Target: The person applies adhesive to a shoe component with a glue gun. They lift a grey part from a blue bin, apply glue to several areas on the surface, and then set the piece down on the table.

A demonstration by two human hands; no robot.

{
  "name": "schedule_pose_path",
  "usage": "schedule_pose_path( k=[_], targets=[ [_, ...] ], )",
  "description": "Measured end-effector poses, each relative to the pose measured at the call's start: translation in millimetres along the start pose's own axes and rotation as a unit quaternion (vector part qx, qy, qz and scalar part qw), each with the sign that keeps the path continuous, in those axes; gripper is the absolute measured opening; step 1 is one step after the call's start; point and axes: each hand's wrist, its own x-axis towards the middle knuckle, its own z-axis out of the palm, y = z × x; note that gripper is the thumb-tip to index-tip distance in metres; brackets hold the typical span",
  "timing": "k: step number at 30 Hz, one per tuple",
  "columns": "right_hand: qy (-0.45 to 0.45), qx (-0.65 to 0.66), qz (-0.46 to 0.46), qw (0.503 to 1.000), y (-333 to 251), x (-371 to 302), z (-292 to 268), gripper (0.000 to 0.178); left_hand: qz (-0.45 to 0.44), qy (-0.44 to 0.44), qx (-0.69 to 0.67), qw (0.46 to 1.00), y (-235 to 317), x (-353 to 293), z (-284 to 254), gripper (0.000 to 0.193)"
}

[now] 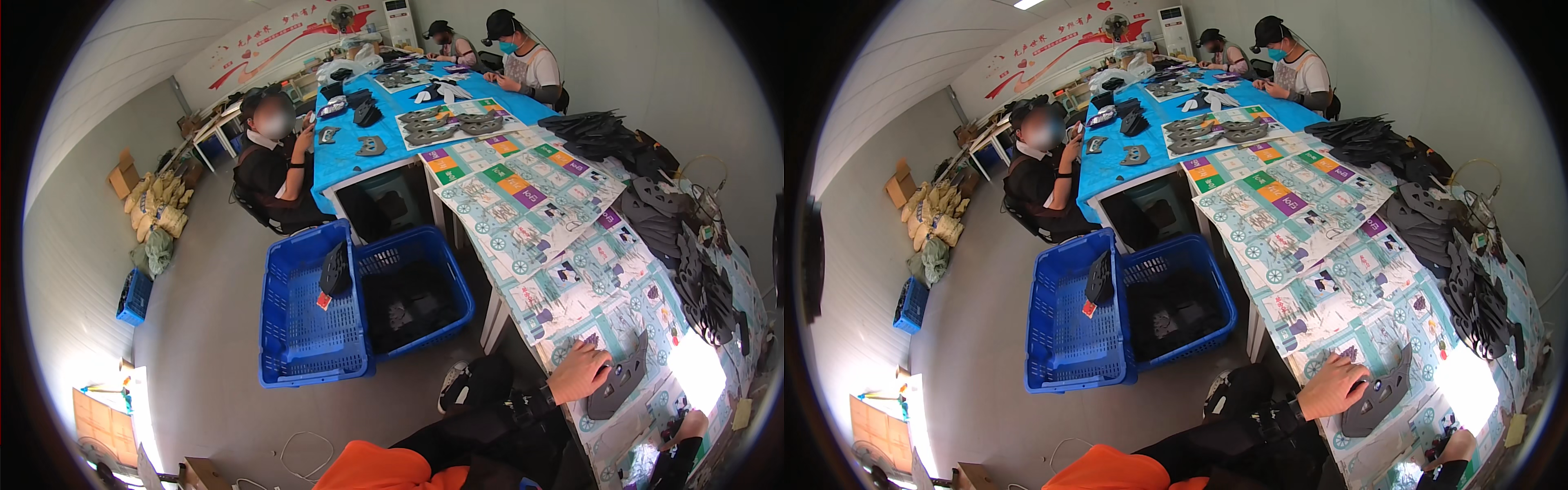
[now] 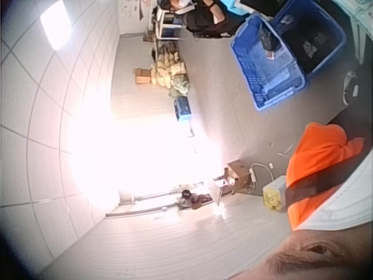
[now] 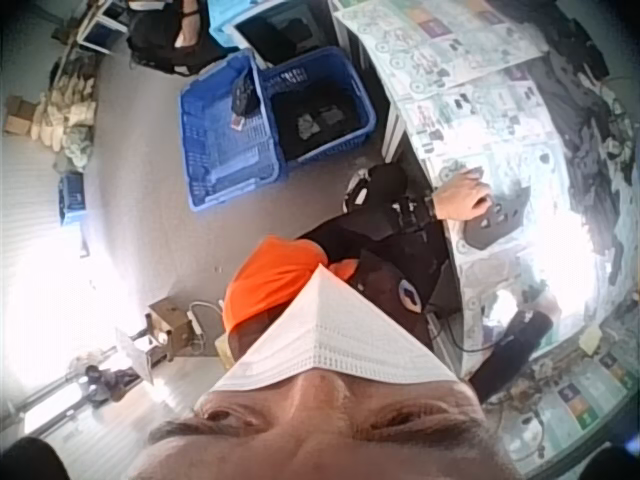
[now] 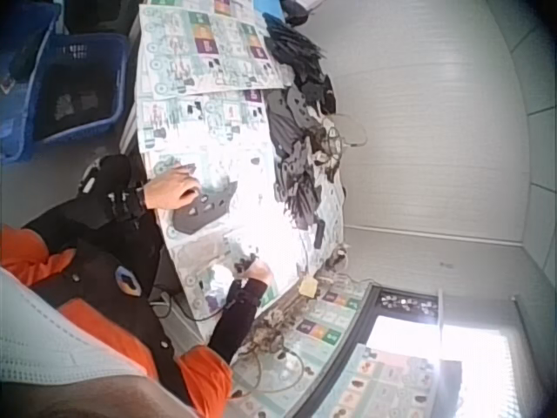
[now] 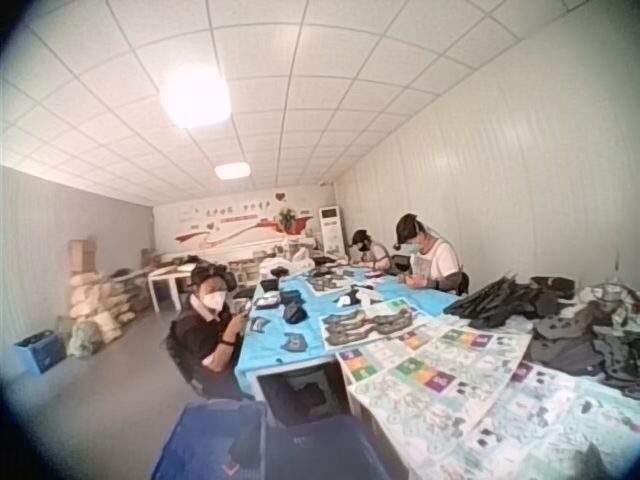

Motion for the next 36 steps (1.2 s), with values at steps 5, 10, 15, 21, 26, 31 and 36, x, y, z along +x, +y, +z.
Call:
schedule_pose_path(
  k=[5,10,15,21,26,31,36],
  targets=[
    [-0.088,0.021,0.015,0.996,-34,-62,-110,0.061,0.008,0.002,-0.008,1.000,3,3,3,0.017],
    [-0.072,0.019,0.025,0.997,-24,-35,-66,0.066,0.015,0.006,-0.009,1.000,1,1,4,0.016],
    [0.035,0.005,0.007,0.999,27,19,48,0.105,0.016,0.004,-0.021,1.000,4,5,5,0.015],
    [0.041,-0.018,0.003,0.999,32,34,69,0.115,-0.008,0.016,-0.029,0.999,7,4,-3,0.017],
    [0.022,-0.005,0.002,1.000,33,35,64,0.114,-0.016,0.118,-0.091,0.989,16,11,-14,0.034],
    [0.053,0.006,0.017,0.998,35,26,66,0.108,-0.106,0.332,-0.279,0.895,9,19,-68,0.065],
    [0.097,0.010,-0.015,0.995,22,23,55,0.098,-0.040,0.591,-0.356,0.723,-9,-1,-248,0.067]
  ],
)
